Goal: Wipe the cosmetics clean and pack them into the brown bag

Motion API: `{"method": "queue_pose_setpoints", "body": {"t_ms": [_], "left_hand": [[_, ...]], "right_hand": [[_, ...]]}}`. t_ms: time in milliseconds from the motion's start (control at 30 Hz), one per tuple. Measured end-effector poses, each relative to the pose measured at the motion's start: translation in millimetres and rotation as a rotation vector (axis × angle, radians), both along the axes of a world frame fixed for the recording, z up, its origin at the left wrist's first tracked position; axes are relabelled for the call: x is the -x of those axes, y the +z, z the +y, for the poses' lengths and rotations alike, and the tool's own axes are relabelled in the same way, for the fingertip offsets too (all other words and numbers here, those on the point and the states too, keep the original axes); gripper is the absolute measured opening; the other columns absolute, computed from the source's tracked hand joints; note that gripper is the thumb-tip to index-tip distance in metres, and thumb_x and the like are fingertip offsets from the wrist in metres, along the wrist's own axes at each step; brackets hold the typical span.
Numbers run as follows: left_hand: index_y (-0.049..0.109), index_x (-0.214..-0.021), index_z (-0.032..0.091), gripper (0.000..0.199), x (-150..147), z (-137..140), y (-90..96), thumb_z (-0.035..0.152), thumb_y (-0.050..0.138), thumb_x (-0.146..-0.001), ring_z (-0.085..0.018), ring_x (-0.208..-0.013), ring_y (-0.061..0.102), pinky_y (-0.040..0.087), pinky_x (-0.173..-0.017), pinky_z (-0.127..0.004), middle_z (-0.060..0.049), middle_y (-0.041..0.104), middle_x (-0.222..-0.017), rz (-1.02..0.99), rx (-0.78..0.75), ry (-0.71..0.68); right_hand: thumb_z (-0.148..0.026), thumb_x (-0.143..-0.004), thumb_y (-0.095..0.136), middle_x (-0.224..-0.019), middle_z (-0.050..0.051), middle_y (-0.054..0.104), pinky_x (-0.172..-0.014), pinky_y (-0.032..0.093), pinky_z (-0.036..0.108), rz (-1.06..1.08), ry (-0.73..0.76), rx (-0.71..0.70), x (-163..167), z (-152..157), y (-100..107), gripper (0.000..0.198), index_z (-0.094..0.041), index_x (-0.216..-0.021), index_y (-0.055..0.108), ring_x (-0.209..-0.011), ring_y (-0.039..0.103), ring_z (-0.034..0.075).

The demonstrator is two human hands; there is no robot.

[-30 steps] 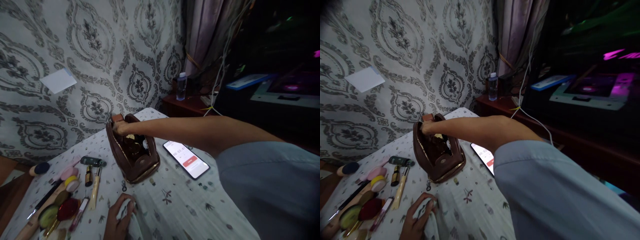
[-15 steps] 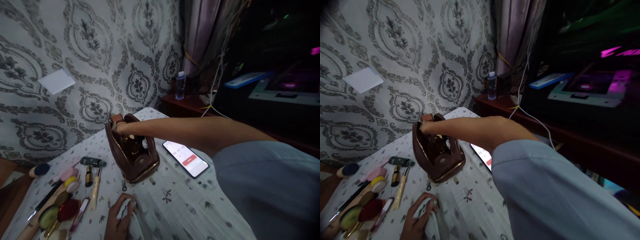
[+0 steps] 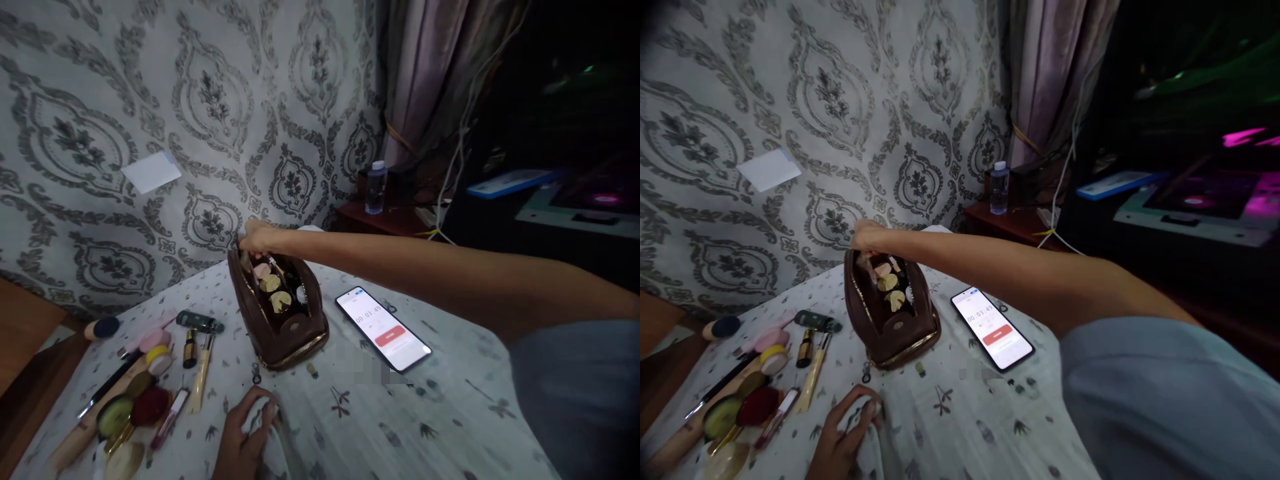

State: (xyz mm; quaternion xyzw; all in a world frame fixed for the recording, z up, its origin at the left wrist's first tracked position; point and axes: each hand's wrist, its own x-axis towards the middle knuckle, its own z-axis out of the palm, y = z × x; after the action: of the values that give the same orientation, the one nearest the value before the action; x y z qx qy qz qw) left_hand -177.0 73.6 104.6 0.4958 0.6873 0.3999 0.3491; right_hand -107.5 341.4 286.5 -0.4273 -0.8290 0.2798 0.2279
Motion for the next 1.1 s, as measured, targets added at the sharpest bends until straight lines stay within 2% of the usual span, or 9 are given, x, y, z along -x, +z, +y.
{"method": "queue_pose_setpoints", "body": {"t_ms": [100,200,433,567,633,800,900,1000,1100], "left_hand": [[0.06,-0.074,0.02,0.042,0,1,2.2,0.06,0.054,-0.085,-0.017,-0.069,0.054,0.043,-0.064,-0.023,0.0,0.058,-0.067,-0.02,0.004,-0.024],[0.06,-0.076,0.018,0.034,0,1,5.9,0.05,0.055,-0.086,-0.017,-0.072,0.054,0.043,-0.065,-0.023,0.0,0.058,-0.071,-0.03,-0.039,-0.053],[0.067,-0.081,0.018,0.018,6,2,3.7,0.035,0.063,-0.076,-0.021,-0.084,0.06,0.047,-0.079,-0.029,-0.003,0.068,-0.082,-0.22,-0.222,0.104],[0.066,-0.078,0.016,0.031,17,5,6.1,0.044,0.073,-0.066,-0.023,-0.082,0.061,0.049,-0.079,-0.032,-0.003,0.069,-0.077,-0.401,-0.317,0.29],[0.063,-0.075,0.017,0.037,24,4,8.4,0.05,0.076,-0.063,-0.02,-0.075,0.06,0.049,-0.073,-0.03,-0.001,0.066,-0.071,-0.474,-0.331,0.371],[0.057,-0.076,0.018,0.047,38,-6,9.5,0.062,0.072,-0.068,-0.012,-0.059,0.053,0.043,-0.059,-0.023,0.004,0.055,-0.062,-0.606,-0.358,0.622],[0.061,-0.083,0.017,0.053,43,-12,6.2,0.069,0.067,-0.07,-0.014,-0.064,0.056,0.045,-0.062,-0.024,0.003,0.058,-0.066,-0.631,-0.389,0.617],[0.065,-0.085,0.016,0.06,47,-16,1.3,0.075,0.055,-0.077,-0.017,-0.072,0.061,0.048,-0.071,-0.027,-0.001,0.063,-0.071,-0.585,-0.355,0.567],[0.068,-0.08,0.016,0.062,49,-19,-2.1,0.072,0.042,-0.086,-0.019,-0.08,0.062,0.048,-0.081,-0.029,-0.004,0.066,-0.077,-0.445,-0.378,0.434]], "right_hand": [[-0.013,-0.081,0.06,-0.054,0.0,0.059,-0.06,0.045,0.022,0.099,0.051,-0.064,-11,-17,12,0.013,-0.01,-0.074,0.07,-0.056,0.059,0.013],[-0.021,-0.088,0.054,-0.052,-0.004,0.054,-0.058,0.039,0.02,0.322,0.172,-0.105,-20,-52,6,0.021,-0.013,-0.073,0.065,-0.051,0.052,0.009],[-0.032,-0.088,0.052,-0.05,-0.006,0.032,-0.051,0.023,0.022,0.43,0.612,-0.112,-25,-150,-61,0.043,-0.018,-0.052,0.035,-0.049,0.032,0.007],[-0.035,-0.09,0.049,-0.053,-0.005,0.041,-0.051,0.027,0.023,0.423,0.53,-0.021,-15,-181,-112,0.033,-0.019,-0.061,0.048,-0.05,0.038,0.009],[-0.036,-0.091,0.048,-0.057,-0.004,0.048,-0.053,0.032,0.023,0.436,0.485,0.046,-10,-191,-134,0.023,-0.018,-0.082,0.059,-0.052,0.044,0.011],[-0.04,-0.091,0.053,-0.087,0.005,0.067,-0.07,0.047,0.03,0.386,0.53,0.082,1,-214,-166,0.044,-0.018,-0.129,0.053,-0.075,0.061,0.019],[-0.036,-0.09,0.055,-0.102,0.009,0.07,-0.081,0.049,0.033,0.408,0.618,0.102,9,-225,-173,0.031,-0.019,-0.116,0.062,-0.088,0.063,0.022],[-0.032,-0.089,0.054,-0.092,0.007,0.071,-0.08,0.05,0.032,0.455,0.641,0.179,16,-230,-181,0.019,-0.02,-0.095,0.067,-0.084,0.064,0.021],[-0.032,-0.085,0.053,-0.076,0.004,0.068,-0.071,0.05,0.03,0.537,0.518,0.279,19,-226,-192,0.017,-0.02,-0.08,0.064,-0.071,0.062,0.019]]}}
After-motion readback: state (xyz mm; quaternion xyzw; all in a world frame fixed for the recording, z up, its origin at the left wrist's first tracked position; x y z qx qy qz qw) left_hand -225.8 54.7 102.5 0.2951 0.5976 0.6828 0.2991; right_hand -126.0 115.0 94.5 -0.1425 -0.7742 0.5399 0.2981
